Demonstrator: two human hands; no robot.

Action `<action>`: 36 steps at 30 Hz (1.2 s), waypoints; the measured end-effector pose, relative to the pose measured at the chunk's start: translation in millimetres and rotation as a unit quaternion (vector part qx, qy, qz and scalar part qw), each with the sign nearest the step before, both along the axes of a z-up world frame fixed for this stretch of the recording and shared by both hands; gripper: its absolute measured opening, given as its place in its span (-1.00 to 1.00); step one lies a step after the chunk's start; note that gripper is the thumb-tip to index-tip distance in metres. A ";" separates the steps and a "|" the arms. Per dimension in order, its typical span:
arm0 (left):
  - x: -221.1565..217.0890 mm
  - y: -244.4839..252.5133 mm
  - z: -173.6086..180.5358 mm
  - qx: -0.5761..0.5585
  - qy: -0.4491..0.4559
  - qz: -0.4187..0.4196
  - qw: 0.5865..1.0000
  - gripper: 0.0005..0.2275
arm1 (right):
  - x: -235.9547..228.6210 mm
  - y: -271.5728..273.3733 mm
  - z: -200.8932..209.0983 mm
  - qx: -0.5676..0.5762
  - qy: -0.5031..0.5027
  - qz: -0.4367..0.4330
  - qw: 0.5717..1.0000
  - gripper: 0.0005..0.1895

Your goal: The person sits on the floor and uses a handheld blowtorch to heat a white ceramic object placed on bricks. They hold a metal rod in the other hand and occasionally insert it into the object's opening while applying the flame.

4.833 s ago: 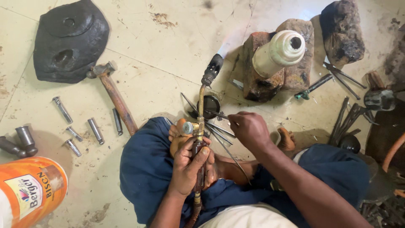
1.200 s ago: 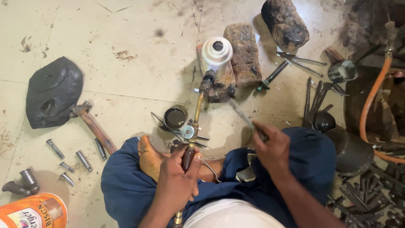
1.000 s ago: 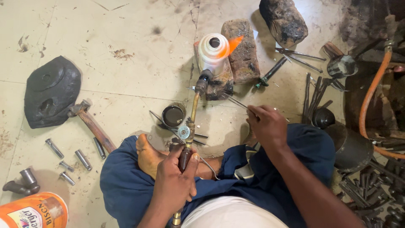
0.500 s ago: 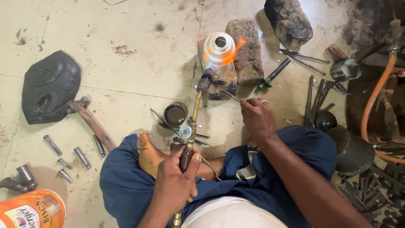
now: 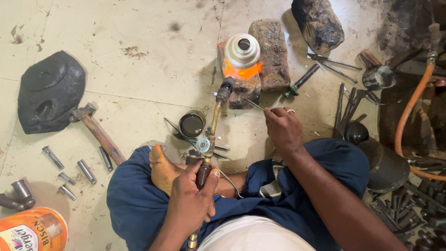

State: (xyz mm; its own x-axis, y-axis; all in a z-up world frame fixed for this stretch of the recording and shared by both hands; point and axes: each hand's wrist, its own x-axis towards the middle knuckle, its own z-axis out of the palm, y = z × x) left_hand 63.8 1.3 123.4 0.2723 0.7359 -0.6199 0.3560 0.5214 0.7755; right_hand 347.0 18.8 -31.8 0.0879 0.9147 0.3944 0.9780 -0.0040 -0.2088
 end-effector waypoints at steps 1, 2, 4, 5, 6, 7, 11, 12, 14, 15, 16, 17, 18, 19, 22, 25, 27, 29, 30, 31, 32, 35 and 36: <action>-0.3 -0.3 0.2 0.003 0.001 -0.001 1.000 -0.85 | 0.1 -0.3 0.2 0.000 0.000 -0.001 1.000 -0.89; -0.6 -0.6 0.3 -0.002 0.006 -0.001 1.000 -0.85 | 0.3 -0.9 0.5 -0.003 0.005 -0.001 1.000 -0.90; -1.1 -1.1 0.2 -0.012 0.015 0.000 1.000 -0.85 | 0.9 -1.3 1.1 -0.009 0.014 -0.001 1.000 -0.90; -1.7 -1.3 0.0 -0.010 0.016 0.000 1.000 -0.85 | 0.7 -1.0 1.2 -0.010 0.011 0.000 1.000 -0.89; -2.2 -1.5 -0.4 -0.007 0.017 0.000 1.000 -0.85 | 0.7 -0.5 1.2 -0.011 0.007 0.000 1.000 -0.89; -2.9 -2.3 -1.0 -0.005 0.018 -0.001 1.000 -0.84 | 0.4 -1.1 0.8 -0.013 0.004 0.000 1.000 -0.88; -3.5 -2.5 -2.8 -0.018 0.004 0.008 1.000 -0.83 | 0.9 -0.2 0.3 -0.017 0.002 0.002 1.000 -0.89; -3.5 -2.5 -3.0 -0.019 0.004 0.011 1.000 -0.83 | 1.0 0.3 0.6 -0.013 0.003 0.003 1.000 -0.88; -4.8 -3.9 -3.0 -0.019 0.006 0.013 1.000 -0.83 | -0.9 -0.3 0.1 -0.014 0.003 0.004 1.000 -0.88; -5.0 -3.4 -3.3 -0.018 0.006 0.011 1.000 -0.83 | -1.1 -0.5 0.0 -0.017 -0.001 0.002 1.000 -0.90; -4.9 -3.3 -3.4 -0.016 0.006 0.009 1.000 -0.83 | -1.2 -0.7 -0.1 -0.021 -0.004 0.001 1.000 -0.91; -4.7 -3.3 -3.2 -0.016 0.006 0.007 1.000 -0.83 | -1.0 -1.0 -0.1 -0.017 -0.005 0.005 1.000 -0.90; -4.7 -3.3 -2.9 -0.017 0.006 0.006 1.000 -0.83 | -1.0 -1.4 -0.2 -0.014 -0.006 0.010 1.000 -0.89; -4.9 -3.0 -2.6 -0.017 0.007 0.004 1.000 -0.82 | -1.4 -1.2 -0.4 -0.010 -0.007 0.014 1.000 -0.88; -5.0 -3.2 -1.9 -0.015 -0.007 0.009 1.000 -0.83 | -1.7 -1.5 -1.7 -0.006 -0.028 0.028 0.999 -0.88; -5.2 -3.3 -1.6 -0.026 -0.003 0.011 1.000 -0.85 | -2.4 -1.9 -3.0 -0.005 -0.033 0.022 0.999 -0.87; -5.3 -3.4 -1.4 -0.024 -0.007 0.016 1.000 -0.87 | -2.5 -1.9 -3.2 0.001 -0.032 0.026 0.999 -0.86; -5.6 -3.7 -1.2 -0.020 -0.011 0.018 1.000 -0.88 | -2.4 -2.1 -2.6 0.005 -0.029 0.029 0.999 -0.85; -5.9 -4.1 -1.1 -0.018 -0.013 0.018 1.000 -0.89 | -2.5 -2.4 -2.3 0.006 -0.026 0.030 0.999 -0.85; -6.4 -4.4 -1.0 -0.015 -0.015 0.018 1.000 -0.89 | -3.0 -2.9 -2.0 0.006 -0.022 0.031 0.999 -0.85; -7.1 -4.5 -1.0 -0.014 -0.015 0.017 1.000 -0.89 | -3.2 -3.4 -1.6 0.008 -0.019 0.030 0.999 -0.85; -8.6 -4.6 -0.9 -0.012 -0.013 0.015 1.000 -0.88 | -2.8 -3.7 -0.6 0.012 -0.006 0.029 1.000 -0.86; -8.8 -4.5 -1.0 -0.013 -0.012 0.016 1.000 -0.88 | -2.5 -3.9 -0.4 0.012 -0.002 0.029 1.000 -0.85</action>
